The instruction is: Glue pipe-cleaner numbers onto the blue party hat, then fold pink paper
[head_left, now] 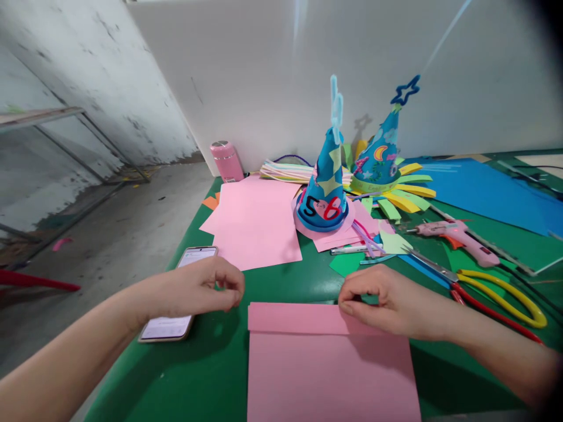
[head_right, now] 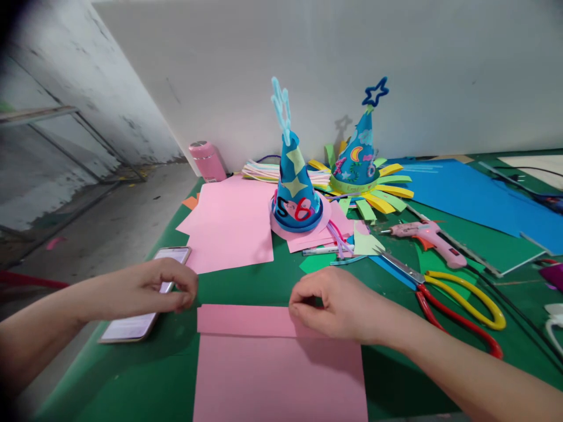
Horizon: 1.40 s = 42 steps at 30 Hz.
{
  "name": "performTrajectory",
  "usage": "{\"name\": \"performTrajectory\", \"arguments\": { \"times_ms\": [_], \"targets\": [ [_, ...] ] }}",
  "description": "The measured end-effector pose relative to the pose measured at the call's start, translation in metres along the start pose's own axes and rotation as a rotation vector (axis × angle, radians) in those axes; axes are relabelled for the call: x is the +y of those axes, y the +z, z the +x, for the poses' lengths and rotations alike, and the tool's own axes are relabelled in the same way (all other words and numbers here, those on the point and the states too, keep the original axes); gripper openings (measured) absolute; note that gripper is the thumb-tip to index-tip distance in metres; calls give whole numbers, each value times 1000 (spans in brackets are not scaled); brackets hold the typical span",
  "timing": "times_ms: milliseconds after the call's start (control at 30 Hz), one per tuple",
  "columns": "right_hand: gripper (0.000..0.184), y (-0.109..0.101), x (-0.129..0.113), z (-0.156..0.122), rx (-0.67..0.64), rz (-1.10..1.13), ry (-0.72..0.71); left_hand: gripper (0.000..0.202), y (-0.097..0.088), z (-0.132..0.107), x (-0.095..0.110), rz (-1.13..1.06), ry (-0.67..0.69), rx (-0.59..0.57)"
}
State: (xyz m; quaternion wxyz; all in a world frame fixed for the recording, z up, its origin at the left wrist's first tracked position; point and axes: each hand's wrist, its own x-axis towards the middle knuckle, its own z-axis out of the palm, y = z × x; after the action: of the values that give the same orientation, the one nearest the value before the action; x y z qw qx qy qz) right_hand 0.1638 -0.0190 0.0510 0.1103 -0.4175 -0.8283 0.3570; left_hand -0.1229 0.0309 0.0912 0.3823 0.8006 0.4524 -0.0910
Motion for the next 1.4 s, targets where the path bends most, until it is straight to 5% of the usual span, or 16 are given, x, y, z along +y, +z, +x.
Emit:
{"name": "performTrajectory", "arguments": {
  "times_ms": [133,333,467,700,1200,1400],
  "targets": [
    [15,3,-1,3,13,-40,-24,19,2,11,26,50,68,102],
    [15,5,-12,6,14,-110,-74,18,36,39,62,-36,266,-124],
    [14,7,-18,11,7,-124,-92,16,45,46,59,-113,292,-138],
    [15,3,-13,9,0,-116,-119,15,35,36,51,-220,240,-200],
    [23,-26,20,-36,93,-47,152,20,26,24,25,-234,123,-230],
    [33,-13,-8,-17,139,-82,27,19,24,29,38,-173,163,-216]
  ]
}}
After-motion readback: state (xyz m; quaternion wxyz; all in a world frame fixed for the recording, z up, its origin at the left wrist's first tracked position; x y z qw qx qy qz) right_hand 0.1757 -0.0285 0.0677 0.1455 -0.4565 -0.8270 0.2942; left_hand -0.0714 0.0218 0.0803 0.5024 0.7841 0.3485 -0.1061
